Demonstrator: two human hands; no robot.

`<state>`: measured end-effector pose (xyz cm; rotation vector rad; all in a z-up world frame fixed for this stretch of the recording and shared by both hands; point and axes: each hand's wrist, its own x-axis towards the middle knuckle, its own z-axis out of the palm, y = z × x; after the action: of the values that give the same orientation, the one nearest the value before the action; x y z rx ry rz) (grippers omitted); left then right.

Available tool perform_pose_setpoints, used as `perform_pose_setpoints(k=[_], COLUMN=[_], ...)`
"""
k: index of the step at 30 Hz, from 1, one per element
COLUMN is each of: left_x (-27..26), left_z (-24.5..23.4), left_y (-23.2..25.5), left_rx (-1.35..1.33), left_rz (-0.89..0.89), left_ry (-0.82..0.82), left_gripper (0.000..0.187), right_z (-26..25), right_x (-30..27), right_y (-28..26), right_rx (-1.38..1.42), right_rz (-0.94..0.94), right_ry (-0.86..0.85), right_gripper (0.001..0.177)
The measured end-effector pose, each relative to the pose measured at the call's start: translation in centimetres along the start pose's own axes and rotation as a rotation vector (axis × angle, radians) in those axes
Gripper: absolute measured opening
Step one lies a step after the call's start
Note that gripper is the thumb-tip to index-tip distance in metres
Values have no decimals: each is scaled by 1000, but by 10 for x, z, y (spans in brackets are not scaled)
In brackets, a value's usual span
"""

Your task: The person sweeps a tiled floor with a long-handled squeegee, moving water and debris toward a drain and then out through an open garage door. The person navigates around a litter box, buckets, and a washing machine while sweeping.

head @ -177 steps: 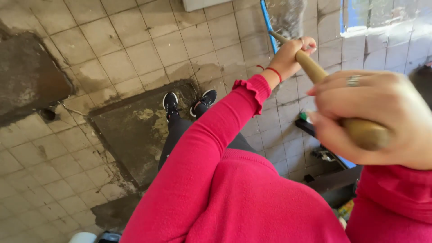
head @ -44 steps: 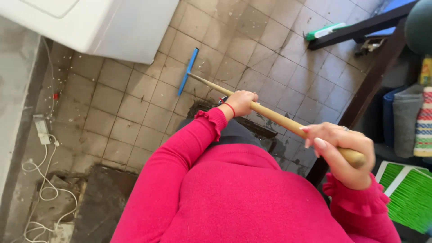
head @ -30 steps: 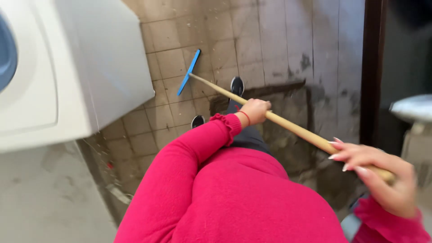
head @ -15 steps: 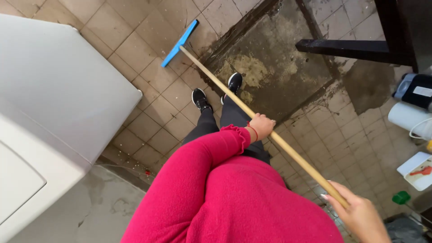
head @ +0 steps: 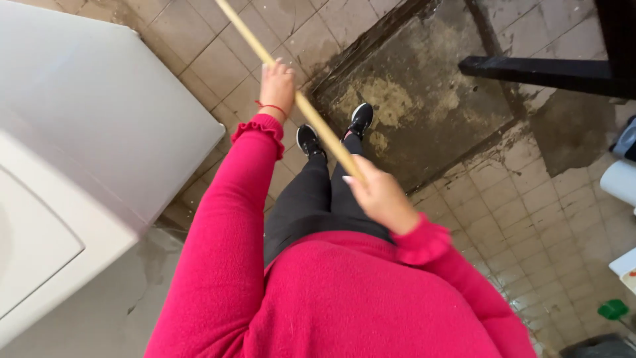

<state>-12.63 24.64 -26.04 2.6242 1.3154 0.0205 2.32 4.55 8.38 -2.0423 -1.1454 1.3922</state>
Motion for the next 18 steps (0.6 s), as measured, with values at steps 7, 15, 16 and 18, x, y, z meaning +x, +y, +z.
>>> perform_pose_setpoints(k=[7,15,16,18], left_x=[-7,-31,-22,2], left_z=[-144,-71,-73,-72], left_y=[172,247,238,207], left_rx=[-229,-357,-312,-260], left_rz=[488,651,638,604], left_ry=[-169,-342,-415,-492], left_gripper=[9,10,12,13], right_z=[-133,-146,-144,-136], right_x=[-119,-153,-143,-109], right_y=[-39,-16,-15,-6], right_rx=[-407,-326,-323,-319], right_rz=[357,673,583,480], right_ry=[-45,86,100,97], right_gripper=[64,61,59,57])
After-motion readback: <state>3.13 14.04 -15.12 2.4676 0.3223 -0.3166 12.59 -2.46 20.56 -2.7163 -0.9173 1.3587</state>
